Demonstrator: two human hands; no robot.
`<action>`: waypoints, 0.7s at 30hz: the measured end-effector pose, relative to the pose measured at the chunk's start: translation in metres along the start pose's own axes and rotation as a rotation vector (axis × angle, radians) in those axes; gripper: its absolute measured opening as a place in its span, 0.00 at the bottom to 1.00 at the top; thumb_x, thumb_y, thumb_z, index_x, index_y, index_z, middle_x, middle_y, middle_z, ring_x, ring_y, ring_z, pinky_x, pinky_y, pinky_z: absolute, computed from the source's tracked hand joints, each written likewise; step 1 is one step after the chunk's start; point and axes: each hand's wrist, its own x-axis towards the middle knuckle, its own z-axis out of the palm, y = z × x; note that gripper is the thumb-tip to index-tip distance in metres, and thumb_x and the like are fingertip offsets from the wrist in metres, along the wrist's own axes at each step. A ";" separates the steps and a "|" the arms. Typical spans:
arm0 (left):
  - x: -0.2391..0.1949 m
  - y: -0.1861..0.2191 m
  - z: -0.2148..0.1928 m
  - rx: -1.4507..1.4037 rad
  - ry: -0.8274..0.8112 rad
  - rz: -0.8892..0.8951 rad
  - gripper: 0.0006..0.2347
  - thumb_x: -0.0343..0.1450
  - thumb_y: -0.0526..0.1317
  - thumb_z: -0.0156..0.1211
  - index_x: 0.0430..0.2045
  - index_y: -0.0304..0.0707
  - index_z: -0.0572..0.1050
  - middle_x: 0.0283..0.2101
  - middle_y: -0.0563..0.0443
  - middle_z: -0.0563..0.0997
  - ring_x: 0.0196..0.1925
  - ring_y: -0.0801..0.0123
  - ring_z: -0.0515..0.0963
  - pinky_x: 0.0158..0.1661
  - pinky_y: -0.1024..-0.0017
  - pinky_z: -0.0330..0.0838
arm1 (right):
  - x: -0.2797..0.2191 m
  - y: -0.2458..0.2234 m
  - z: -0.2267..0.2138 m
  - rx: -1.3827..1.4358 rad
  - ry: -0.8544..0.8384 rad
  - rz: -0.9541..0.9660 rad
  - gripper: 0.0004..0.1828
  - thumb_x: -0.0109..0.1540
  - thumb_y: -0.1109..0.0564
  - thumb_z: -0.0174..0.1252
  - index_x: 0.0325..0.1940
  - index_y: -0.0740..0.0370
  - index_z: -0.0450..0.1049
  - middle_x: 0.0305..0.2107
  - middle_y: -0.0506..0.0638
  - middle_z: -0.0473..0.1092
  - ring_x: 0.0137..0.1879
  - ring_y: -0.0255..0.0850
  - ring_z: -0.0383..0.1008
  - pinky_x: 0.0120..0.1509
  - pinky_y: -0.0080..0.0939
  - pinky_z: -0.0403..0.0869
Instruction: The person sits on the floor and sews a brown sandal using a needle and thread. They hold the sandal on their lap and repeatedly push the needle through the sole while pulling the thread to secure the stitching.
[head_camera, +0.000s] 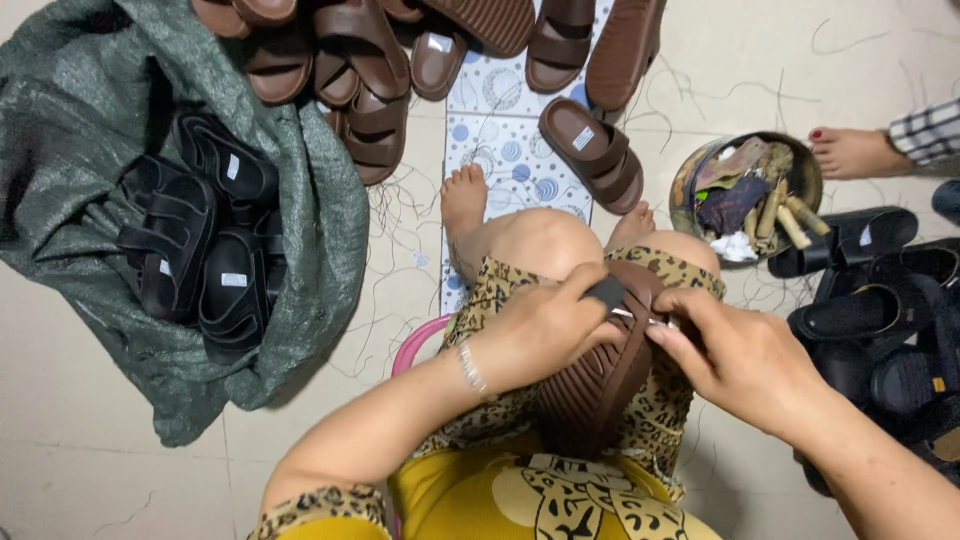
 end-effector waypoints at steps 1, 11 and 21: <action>-0.006 0.003 -0.005 0.043 0.045 0.018 0.11 0.68 0.30 0.59 0.16 0.29 0.64 0.51 0.33 0.76 0.12 0.60 0.63 0.07 0.62 0.59 | -0.005 0.011 0.007 0.081 0.014 0.008 0.23 0.62 0.38 0.54 0.58 0.44 0.65 0.42 0.46 0.79 0.42 0.54 0.81 0.40 0.59 0.77; 0.020 0.032 -0.036 -0.522 -0.384 -0.612 0.11 0.77 0.36 0.48 0.51 0.31 0.70 0.31 0.49 0.77 0.22 0.72 0.74 0.23 0.76 0.73 | -0.013 -0.009 -0.008 0.085 0.474 -0.316 0.20 0.61 0.51 0.67 0.53 0.63 0.74 0.39 0.51 0.80 0.33 0.39 0.80 0.37 0.40 0.76; -0.007 0.009 -0.025 -0.577 0.154 -0.266 0.07 0.77 0.36 0.52 0.44 0.32 0.71 0.26 0.59 0.71 0.22 0.79 0.67 0.25 0.81 0.67 | -0.073 0.067 -0.010 0.587 0.006 0.253 0.27 0.57 0.56 0.61 0.61 0.42 0.80 0.36 0.40 0.72 0.38 0.31 0.68 0.42 0.30 0.67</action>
